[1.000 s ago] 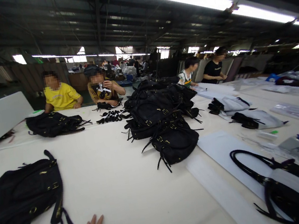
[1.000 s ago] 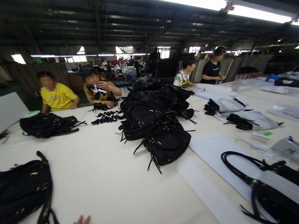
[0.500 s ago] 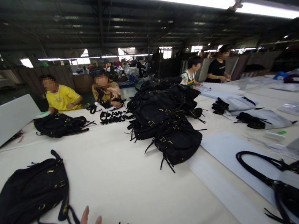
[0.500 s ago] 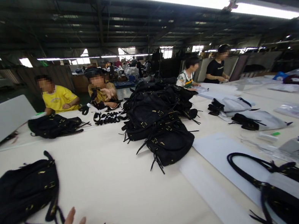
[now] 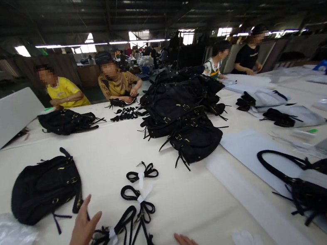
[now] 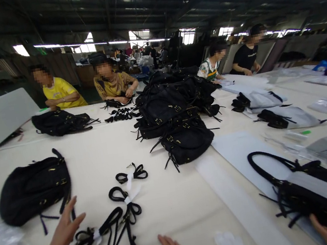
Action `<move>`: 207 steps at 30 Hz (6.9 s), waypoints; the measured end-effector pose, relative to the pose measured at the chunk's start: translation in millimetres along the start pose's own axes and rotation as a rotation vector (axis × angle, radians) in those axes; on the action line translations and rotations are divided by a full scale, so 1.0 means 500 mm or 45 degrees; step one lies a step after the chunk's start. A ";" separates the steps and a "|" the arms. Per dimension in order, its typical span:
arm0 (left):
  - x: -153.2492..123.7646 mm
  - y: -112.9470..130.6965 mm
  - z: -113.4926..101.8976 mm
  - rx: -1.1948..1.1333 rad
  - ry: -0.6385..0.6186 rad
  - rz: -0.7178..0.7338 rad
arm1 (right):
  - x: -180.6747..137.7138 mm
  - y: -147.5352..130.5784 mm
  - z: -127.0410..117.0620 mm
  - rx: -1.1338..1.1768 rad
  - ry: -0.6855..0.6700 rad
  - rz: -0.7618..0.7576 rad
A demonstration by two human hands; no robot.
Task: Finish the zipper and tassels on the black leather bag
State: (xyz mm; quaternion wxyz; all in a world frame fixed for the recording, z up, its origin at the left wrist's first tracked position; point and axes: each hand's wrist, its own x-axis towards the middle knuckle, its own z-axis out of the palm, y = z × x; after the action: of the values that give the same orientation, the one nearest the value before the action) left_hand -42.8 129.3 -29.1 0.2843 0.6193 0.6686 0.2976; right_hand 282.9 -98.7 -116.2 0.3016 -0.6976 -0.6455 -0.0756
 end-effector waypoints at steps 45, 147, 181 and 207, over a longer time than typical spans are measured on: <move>-0.626 0.083 -0.227 -0.008 -0.681 -0.267 | -0.113 -0.118 -0.258 1.252 -0.703 1.056; -0.444 0.199 0.072 1.007 -0.690 0.471 | 0.005 -0.180 -0.104 0.995 -0.903 0.763; -0.433 0.163 0.066 0.872 -0.769 0.565 | 0.021 -0.216 -0.109 1.490 -0.921 1.287; -0.435 0.138 0.060 0.968 -0.691 0.778 | 0.011 -0.208 -0.132 0.816 -0.950 0.635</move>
State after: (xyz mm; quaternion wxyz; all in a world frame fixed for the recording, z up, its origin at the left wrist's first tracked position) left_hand 40.6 -82.7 5.7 0.1038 0.8983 0.4218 -0.0658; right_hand 204.0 -129.9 -26.4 0.2584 -0.6820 -0.5146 0.4509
